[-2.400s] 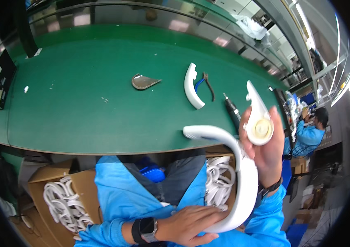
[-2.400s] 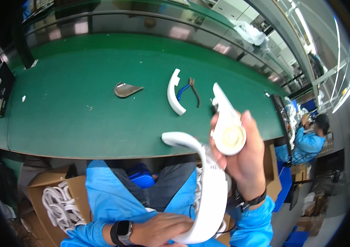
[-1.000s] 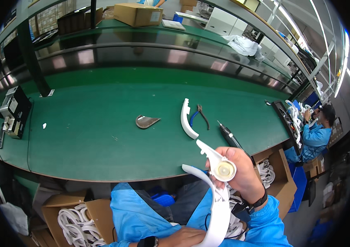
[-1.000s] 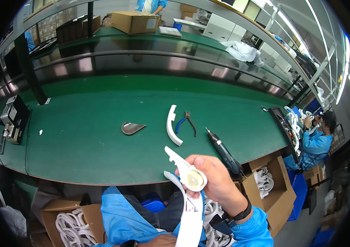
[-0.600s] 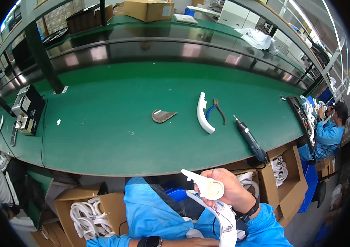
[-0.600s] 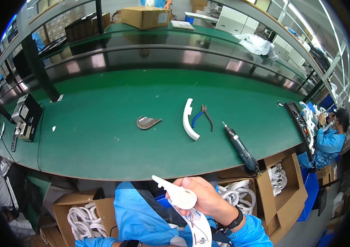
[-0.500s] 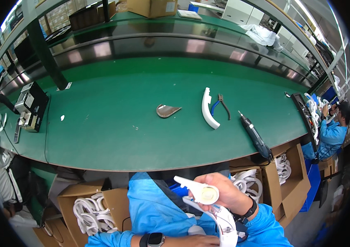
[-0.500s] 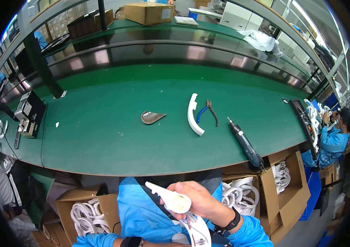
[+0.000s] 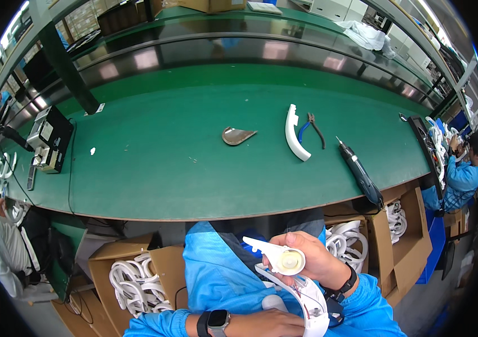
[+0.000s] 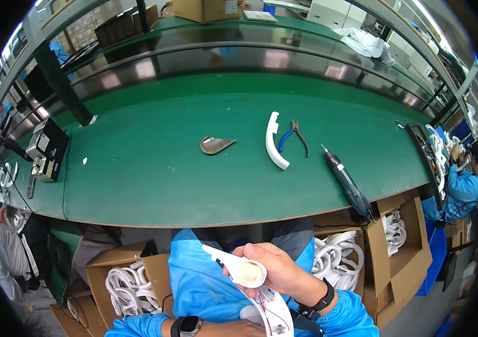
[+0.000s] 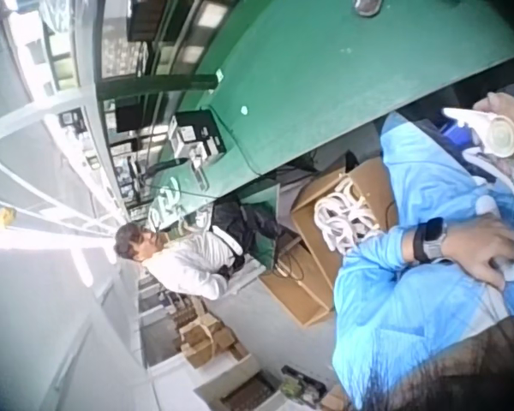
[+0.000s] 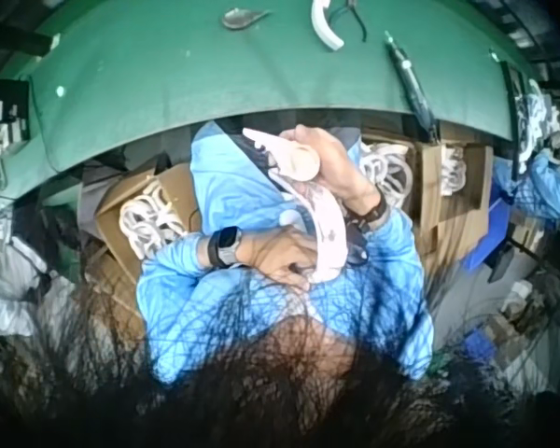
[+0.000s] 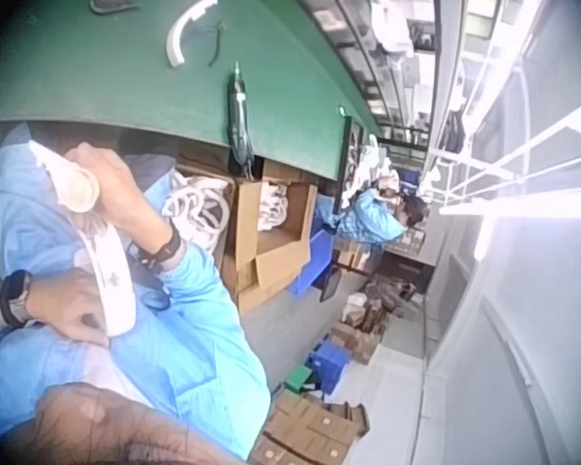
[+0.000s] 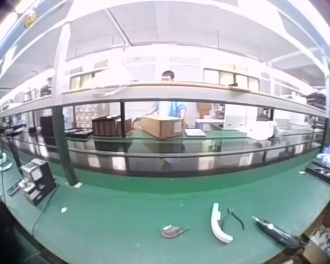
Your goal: Assembling the internal components and housing of a white plastic electronic device on a factory assembly line.
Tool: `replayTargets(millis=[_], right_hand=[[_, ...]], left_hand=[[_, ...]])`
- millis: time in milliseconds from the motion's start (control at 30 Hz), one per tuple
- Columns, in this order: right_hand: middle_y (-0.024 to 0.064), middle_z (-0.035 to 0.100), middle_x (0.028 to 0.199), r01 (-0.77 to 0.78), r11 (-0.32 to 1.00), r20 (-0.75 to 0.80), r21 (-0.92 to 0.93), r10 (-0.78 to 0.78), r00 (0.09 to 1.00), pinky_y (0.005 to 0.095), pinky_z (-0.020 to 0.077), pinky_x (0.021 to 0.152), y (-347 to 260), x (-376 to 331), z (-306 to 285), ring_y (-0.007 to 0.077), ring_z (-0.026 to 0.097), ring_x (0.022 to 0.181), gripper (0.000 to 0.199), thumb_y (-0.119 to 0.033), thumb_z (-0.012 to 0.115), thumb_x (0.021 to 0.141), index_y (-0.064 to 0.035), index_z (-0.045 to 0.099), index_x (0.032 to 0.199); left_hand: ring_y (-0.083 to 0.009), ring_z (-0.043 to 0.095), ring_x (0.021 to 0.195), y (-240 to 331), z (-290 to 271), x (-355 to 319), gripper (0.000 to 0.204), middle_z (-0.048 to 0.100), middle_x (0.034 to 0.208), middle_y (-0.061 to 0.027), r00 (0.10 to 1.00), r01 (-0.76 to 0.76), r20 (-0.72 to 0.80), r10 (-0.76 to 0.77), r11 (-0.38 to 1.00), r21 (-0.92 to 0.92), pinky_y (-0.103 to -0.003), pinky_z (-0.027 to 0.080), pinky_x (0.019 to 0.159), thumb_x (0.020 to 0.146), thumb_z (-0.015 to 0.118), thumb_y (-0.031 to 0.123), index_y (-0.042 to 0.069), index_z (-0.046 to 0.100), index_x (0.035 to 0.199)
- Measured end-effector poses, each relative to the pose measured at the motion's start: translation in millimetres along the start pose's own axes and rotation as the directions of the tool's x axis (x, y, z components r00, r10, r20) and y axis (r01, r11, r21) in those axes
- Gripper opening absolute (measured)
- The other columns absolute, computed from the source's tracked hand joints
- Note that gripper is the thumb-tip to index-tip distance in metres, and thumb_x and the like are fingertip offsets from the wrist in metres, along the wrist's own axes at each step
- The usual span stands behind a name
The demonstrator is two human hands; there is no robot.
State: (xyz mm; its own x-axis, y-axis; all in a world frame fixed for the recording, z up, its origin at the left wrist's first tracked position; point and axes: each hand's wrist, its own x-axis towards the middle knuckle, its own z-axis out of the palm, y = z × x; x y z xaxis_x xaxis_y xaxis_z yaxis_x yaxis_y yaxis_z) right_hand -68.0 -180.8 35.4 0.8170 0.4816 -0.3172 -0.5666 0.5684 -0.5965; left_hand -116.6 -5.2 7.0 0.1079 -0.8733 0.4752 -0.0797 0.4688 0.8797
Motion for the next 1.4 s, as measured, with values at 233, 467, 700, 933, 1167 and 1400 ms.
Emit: replayTargets(millis=[233, 467, 700, 933, 1167, 1400], right_hand=[[0.0153, 0.065, 0.073, -0.006, 0.994, -0.221, -0.112, -0.019, 0.975, 0.0288, 0.0481, 0.042, -3, -2, -1, 0.0188, 0.059, 0.046, 0.051, -0.037, 0.040, 0.096, 0.0077, 0.064, 0.096], [0.0141, 0.057, 0.056, 0.261, 0.933, -0.504, 0.248, -0.105, 0.857, 0.0316, 0.0402, 0.026, -20, -4, -38, 0.0237, 0.049, 0.031, 0.066, -0.060, 0.031, 0.097, -0.0007, 0.059, 0.089], [0.0099, 0.052, 0.059, 0.486, 0.874, -0.450, 0.021, -0.426, 0.785, 0.0250, 0.0388, 0.025, -35, -14, -70, 0.0150, 0.045, 0.031, 0.052, -0.048, 0.030, 0.103, -0.0018, 0.053, 0.097], [0.0056, 0.054, 0.067, 0.573, 0.808, -0.493, -0.138, -0.558, 0.668, 0.0194, 0.0346, 0.027, -33, -21, -94, 0.0085, 0.042, 0.035, 0.046, -0.044, 0.034, 0.104, -0.0033, 0.056, 0.108], [0.0022, 0.055, 0.071, 0.584, 0.800, -0.510, -0.140, -0.564, 0.650, 0.0177, 0.0350, 0.029, -27, -30, -106, 0.0062, 0.043, 0.039, 0.045, -0.045, 0.037, 0.103, -0.0065, 0.057, 0.115], [0.0083, 0.061, 0.068, 0.466, 0.885, -0.552, -0.006, -0.391, 0.736, 0.0251, 0.0333, 0.034, -26, -15, -72, 0.0140, 0.045, 0.040, 0.054, -0.056, 0.036, 0.098, -0.0086, 0.061, 0.105]], left_hand=[[-0.0380, 0.059, 0.101, -15, 8, -6, 0.046, 0.059, 0.112, -0.0204, 0.982, 0.105, 0.157, -0.104, 0.994, 0.004, -0.044, 0.049, 0.083, 0.090, 0.063, 0.039, -0.001, 0.058, 0.111], [-0.0295, 0.047, 0.129, -96, 61, -34, 0.056, 0.047, 0.142, -0.0190, 0.989, 0.135, 0.095, -0.113, 0.951, -0.278, -0.042, 0.044, 0.099, 0.097, 0.058, 0.021, 0.000, 0.037, 0.145], [-0.0386, 0.059, 0.087, 12, -9, 2, 0.034, 0.057, 0.096, -0.0240, 0.998, 0.035, -0.055, -0.037, 0.999, -0.034, -0.043, 0.047, 0.074, 0.091, 0.056, 0.018, -0.006, 0.048, 0.113], [-0.0321, 0.058, 0.110, -10, -13, -9, 0.062, 0.058, 0.123, -0.0207, 0.952, 0.212, -0.167, -0.256, 0.946, -0.246, -0.040, 0.048, 0.088, 0.094, 0.059, 0.021, -0.003, 0.031, 0.144], [-0.0120, 0.059, 0.084, -34, -5, 2, 0.061, 0.058, 0.113, -0.0092, 0.848, 0.087, -0.356, -0.393, 0.765, -0.638, -0.026, 0.049, 0.078, 0.104, 0.037, 0.025, 0.009, 0.007, 0.155], [-0.0249, 0.061, 0.104, -37, -14, -23, 0.059, 0.056, 0.122, -0.0195, 0.806, -0.082, -0.372, -0.460, 0.536, -0.840, -0.035, 0.048, 0.093, 0.102, 0.040, 0.040, 0.001, 0.026, 0.145]])
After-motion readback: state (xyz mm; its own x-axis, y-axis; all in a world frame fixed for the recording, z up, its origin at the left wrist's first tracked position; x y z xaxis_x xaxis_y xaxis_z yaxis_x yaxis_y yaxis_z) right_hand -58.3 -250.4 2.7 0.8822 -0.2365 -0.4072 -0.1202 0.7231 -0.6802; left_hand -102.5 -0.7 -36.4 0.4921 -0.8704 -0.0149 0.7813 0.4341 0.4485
